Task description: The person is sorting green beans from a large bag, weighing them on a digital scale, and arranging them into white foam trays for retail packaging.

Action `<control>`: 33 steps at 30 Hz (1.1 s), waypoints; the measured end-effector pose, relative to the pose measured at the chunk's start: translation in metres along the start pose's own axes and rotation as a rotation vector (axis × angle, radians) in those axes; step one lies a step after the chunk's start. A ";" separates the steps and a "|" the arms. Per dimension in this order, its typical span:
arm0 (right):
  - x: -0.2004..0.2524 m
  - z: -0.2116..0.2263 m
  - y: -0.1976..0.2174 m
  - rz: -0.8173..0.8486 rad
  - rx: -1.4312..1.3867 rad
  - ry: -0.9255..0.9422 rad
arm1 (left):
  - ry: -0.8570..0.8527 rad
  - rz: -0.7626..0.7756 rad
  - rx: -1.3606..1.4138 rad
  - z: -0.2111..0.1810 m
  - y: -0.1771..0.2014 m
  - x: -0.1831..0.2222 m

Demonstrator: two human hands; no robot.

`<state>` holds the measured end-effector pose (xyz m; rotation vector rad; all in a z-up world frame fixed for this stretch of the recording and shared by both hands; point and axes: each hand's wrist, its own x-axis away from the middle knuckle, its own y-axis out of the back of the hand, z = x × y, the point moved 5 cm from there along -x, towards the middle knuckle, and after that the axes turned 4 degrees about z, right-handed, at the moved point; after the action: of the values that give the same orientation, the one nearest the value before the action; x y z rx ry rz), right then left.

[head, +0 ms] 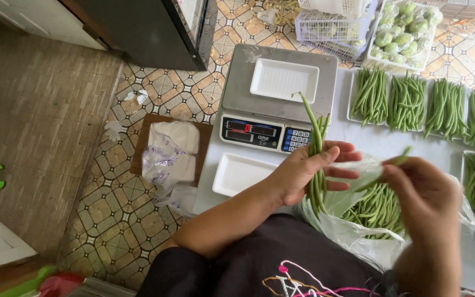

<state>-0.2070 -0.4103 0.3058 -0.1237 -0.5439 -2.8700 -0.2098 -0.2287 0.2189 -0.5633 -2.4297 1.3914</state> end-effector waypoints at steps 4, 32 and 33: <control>0.003 -0.025 0.046 -0.090 0.451 -0.003 | 0.013 -0.186 -0.175 -0.001 0.007 0.000; -0.073 0.069 -0.035 -0.038 0.209 0.319 | -0.145 -0.110 -0.515 -0.026 -0.015 0.006; -0.074 0.067 -0.037 -0.021 0.209 0.285 | -0.133 -0.107 -0.523 -0.027 -0.017 0.005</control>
<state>-0.1409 -0.3370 0.3462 0.3200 -0.7807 -2.7601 -0.2057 -0.2134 0.2470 -0.4500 -2.8950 0.7632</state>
